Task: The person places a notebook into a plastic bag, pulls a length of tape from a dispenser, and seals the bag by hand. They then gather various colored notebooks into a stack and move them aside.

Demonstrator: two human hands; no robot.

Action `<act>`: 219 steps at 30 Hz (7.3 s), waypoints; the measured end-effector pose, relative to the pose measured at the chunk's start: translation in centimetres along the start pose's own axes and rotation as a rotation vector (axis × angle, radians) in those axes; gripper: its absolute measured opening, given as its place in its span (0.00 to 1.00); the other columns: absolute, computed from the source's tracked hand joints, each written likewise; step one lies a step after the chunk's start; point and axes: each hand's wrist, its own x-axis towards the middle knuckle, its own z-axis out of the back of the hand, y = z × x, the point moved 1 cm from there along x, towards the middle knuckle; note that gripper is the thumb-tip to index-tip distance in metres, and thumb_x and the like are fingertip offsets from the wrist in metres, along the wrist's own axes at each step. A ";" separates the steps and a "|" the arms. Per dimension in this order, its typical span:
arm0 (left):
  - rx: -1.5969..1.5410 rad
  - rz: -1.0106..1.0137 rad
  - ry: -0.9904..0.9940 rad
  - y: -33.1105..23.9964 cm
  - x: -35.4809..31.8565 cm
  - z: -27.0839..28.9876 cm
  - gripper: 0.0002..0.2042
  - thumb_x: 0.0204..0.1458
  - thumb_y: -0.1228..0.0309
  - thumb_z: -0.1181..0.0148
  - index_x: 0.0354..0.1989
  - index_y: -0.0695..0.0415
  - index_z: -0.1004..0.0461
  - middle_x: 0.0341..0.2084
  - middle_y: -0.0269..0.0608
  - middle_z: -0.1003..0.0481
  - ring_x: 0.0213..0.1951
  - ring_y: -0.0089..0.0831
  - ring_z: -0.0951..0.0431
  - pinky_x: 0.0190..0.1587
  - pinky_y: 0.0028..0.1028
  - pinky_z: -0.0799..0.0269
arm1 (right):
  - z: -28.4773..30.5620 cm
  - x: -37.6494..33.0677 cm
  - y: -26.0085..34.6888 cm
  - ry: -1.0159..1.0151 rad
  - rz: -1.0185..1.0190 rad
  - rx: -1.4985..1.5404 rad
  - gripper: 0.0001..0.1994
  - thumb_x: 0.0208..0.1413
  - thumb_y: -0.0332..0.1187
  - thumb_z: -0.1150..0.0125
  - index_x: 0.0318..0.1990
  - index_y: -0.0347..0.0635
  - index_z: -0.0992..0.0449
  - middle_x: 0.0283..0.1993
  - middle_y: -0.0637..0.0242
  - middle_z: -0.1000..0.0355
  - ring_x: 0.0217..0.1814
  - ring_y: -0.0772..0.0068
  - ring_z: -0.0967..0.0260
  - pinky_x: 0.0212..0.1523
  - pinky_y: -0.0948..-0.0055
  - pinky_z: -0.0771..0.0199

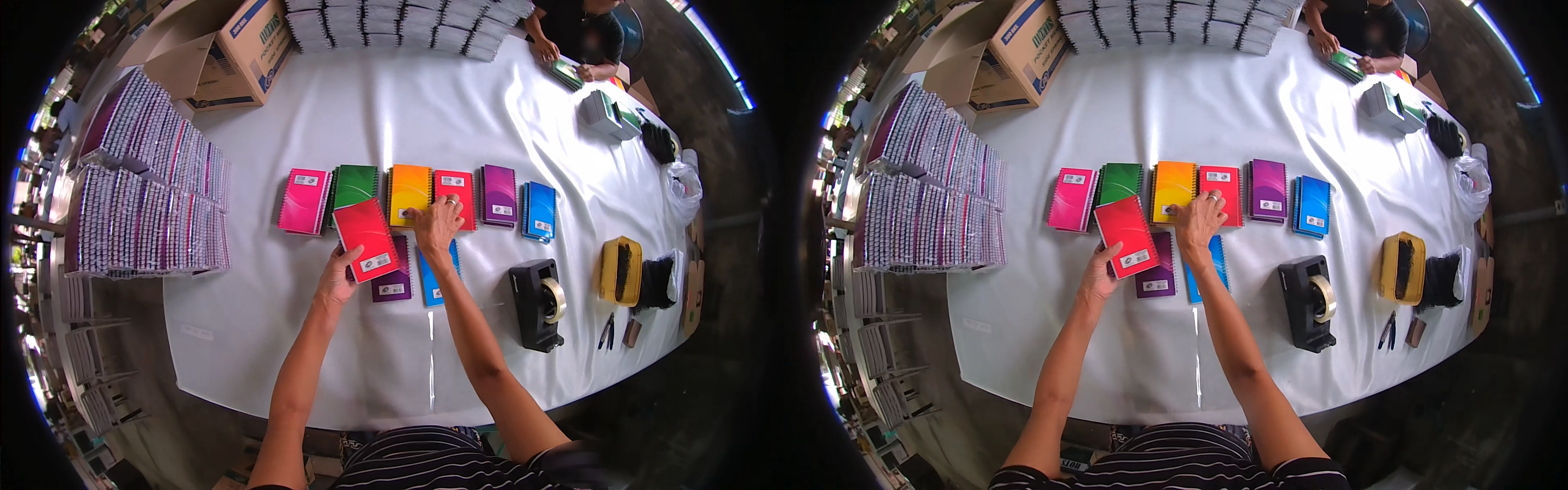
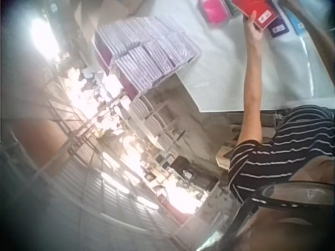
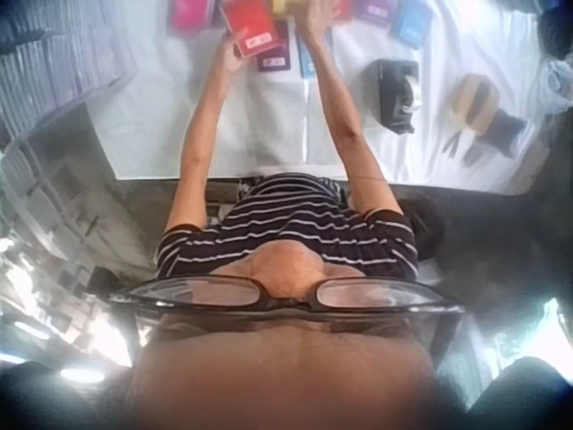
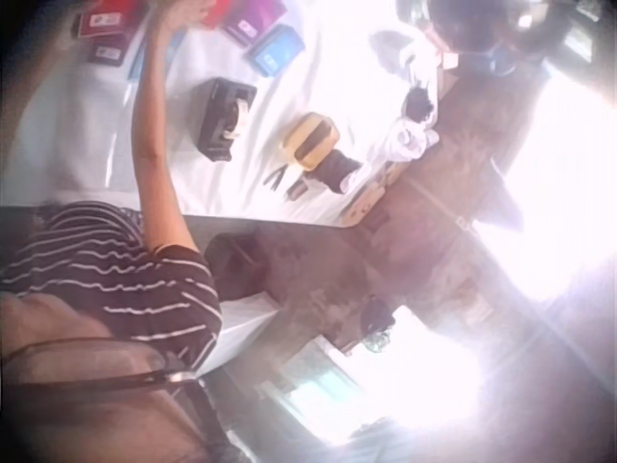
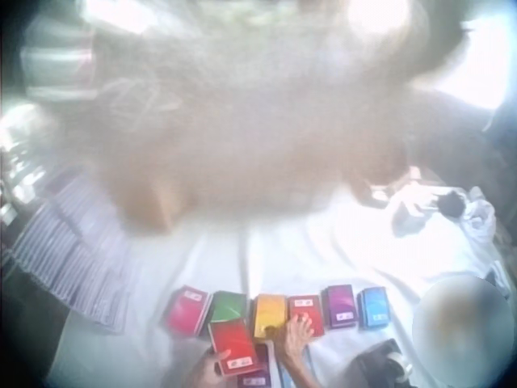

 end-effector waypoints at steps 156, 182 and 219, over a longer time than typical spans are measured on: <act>-0.127 0.244 0.370 5.0 2.2 0.8 0.44 0.43 0.46 0.32 0.64 0.57 0.43 0.57 0.42 0.32 0.57 0.36 0.31 0.58 0.38 0.33 | 11.0 -6.5 -2.1 0.235 -0.045 0.749 0.15 0.51 0.33 0.32 0.37 0.35 0.31 0.32 0.57 0.30 0.35 0.60 0.30 0.37 0.61 0.31; -0.086 0.198 0.465 4.5 -2.8 1.3 0.43 0.46 0.44 0.36 0.65 0.59 0.43 0.61 0.43 0.35 0.62 0.38 0.35 0.63 0.43 0.39 | 9.1 13.9 -24.4 0.066 -0.586 -0.250 0.42 0.33 0.48 0.21 0.56 0.38 0.35 0.58 0.52 0.35 0.62 0.50 0.38 0.55 0.50 0.29; 0.757 -0.313 0.393 11.6 -18.3 -0.6 0.56 0.38 0.69 0.26 0.72 0.53 0.63 0.57 0.41 0.36 0.60 0.31 0.37 0.63 0.32 0.45 | 8.8 -26.7 -10.7 0.513 0.264 0.872 0.44 0.36 0.28 0.22 0.61 0.43 0.46 0.55 0.59 0.38 0.60 0.61 0.39 0.60 0.64 0.38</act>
